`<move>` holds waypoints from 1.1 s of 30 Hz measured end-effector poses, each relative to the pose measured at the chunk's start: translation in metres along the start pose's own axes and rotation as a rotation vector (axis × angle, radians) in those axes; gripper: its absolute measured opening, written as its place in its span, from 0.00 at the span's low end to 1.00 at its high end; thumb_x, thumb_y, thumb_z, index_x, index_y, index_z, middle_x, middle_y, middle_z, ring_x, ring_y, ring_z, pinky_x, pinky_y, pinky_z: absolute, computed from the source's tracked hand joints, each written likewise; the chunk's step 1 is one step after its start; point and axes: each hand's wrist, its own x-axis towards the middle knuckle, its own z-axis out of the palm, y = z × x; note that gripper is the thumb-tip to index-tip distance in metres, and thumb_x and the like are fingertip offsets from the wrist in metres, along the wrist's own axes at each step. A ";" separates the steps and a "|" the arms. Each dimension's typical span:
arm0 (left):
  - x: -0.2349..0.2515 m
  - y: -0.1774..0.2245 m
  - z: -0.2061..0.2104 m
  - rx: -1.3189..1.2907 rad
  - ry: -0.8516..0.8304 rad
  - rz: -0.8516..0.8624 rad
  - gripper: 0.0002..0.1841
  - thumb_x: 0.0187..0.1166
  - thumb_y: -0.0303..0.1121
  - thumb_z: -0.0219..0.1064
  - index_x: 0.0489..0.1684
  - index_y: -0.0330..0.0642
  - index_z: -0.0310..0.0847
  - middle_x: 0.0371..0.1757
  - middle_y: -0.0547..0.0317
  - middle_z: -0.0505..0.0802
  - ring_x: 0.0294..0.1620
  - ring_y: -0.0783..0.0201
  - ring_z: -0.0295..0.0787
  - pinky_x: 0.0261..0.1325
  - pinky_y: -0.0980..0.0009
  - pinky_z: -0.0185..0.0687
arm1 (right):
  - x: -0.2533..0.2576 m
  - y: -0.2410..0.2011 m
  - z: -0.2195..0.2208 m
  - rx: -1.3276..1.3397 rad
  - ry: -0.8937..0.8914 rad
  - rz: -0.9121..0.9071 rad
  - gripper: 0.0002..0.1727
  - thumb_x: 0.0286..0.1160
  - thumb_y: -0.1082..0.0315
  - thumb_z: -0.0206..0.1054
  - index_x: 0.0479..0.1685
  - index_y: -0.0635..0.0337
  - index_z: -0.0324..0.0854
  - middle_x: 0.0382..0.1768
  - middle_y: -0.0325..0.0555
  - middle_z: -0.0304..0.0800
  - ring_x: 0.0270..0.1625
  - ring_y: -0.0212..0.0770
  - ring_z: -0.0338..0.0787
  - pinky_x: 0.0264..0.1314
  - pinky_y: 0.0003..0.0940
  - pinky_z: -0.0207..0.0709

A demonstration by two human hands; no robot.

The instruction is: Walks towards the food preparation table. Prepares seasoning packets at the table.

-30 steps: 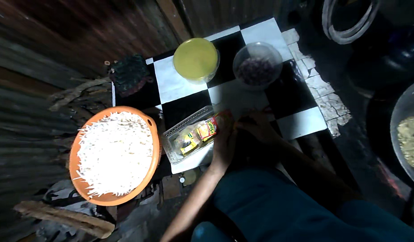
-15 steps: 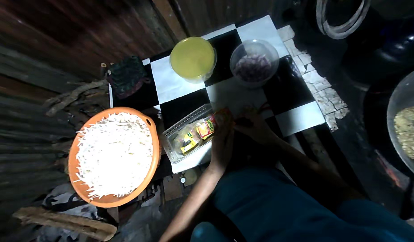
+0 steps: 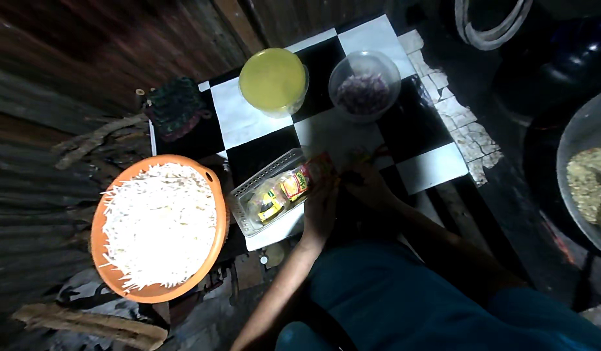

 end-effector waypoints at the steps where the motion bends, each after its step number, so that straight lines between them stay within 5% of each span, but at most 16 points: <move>1: 0.001 0.001 -0.003 -0.036 -0.008 -0.066 0.16 0.89 0.31 0.58 0.65 0.35 0.87 0.61 0.48 0.93 0.61 0.66 0.90 0.69 0.66 0.82 | 0.001 -0.001 0.001 0.003 -0.005 -0.007 0.10 0.75 0.76 0.68 0.53 0.67 0.85 0.42 0.46 0.91 0.39 0.29 0.89 0.44 0.25 0.86; 4: 0.002 -0.002 -0.008 -0.230 0.017 -0.226 0.15 0.90 0.31 0.57 0.63 0.35 0.86 0.53 0.53 0.93 0.53 0.69 0.90 0.61 0.66 0.86 | 0.005 -0.004 0.000 -0.007 -0.046 -0.043 0.12 0.76 0.74 0.70 0.55 0.66 0.85 0.44 0.46 0.92 0.41 0.30 0.90 0.46 0.26 0.88; 9: -0.001 0.000 -0.014 -0.609 0.119 -0.221 0.14 0.91 0.28 0.52 0.59 0.35 0.84 0.42 0.57 0.92 0.39 0.66 0.89 0.48 0.65 0.89 | 0.013 -0.036 0.004 0.017 -0.103 0.004 0.14 0.76 0.76 0.70 0.59 0.66 0.86 0.47 0.48 0.93 0.43 0.31 0.91 0.49 0.27 0.88; 20: -0.014 0.000 -0.037 -0.608 0.205 -0.107 0.16 0.92 0.28 0.49 0.59 0.32 0.84 0.32 0.62 0.91 0.29 0.71 0.86 0.37 0.73 0.86 | 0.033 -0.044 0.035 0.116 -0.186 -0.093 0.09 0.73 0.76 0.72 0.50 0.67 0.86 0.43 0.47 0.92 0.41 0.32 0.90 0.47 0.29 0.88; 23: -0.018 -0.003 -0.037 -0.466 0.228 -0.087 0.15 0.91 0.27 0.51 0.60 0.31 0.84 0.35 0.60 0.92 0.30 0.71 0.87 0.38 0.73 0.86 | 0.034 -0.045 0.043 0.113 -0.172 -0.089 0.07 0.72 0.75 0.72 0.45 0.67 0.84 0.36 0.45 0.88 0.34 0.31 0.88 0.40 0.27 0.86; 26: -0.023 -0.005 -0.034 -0.045 0.303 0.034 0.20 0.84 0.27 0.63 0.73 0.31 0.77 0.50 0.51 0.93 0.43 0.68 0.90 0.47 0.71 0.88 | 0.036 -0.044 0.046 0.000 -0.157 -0.084 0.07 0.72 0.73 0.72 0.44 0.66 0.85 0.37 0.47 0.88 0.37 0.35 0.88 0.43 0.32 0.85; 33: -0.025 -0.010 -0.039 0.328 0.397 0.202 0.08 0.80 0.23 0.66 0.45 0.33 0.93 0.51 0.45 0.95 0.56 0.59 0.94 0.63 0.66 0.88 | 0.035 -0.031 0.045 -0.123 -0.202 -0.096 0.08 0.76 0.67 0.73 0.45 0.64 0.86 0.40 0.47 0.89 0.41 0.36 0.89 0.49 0.36 0.86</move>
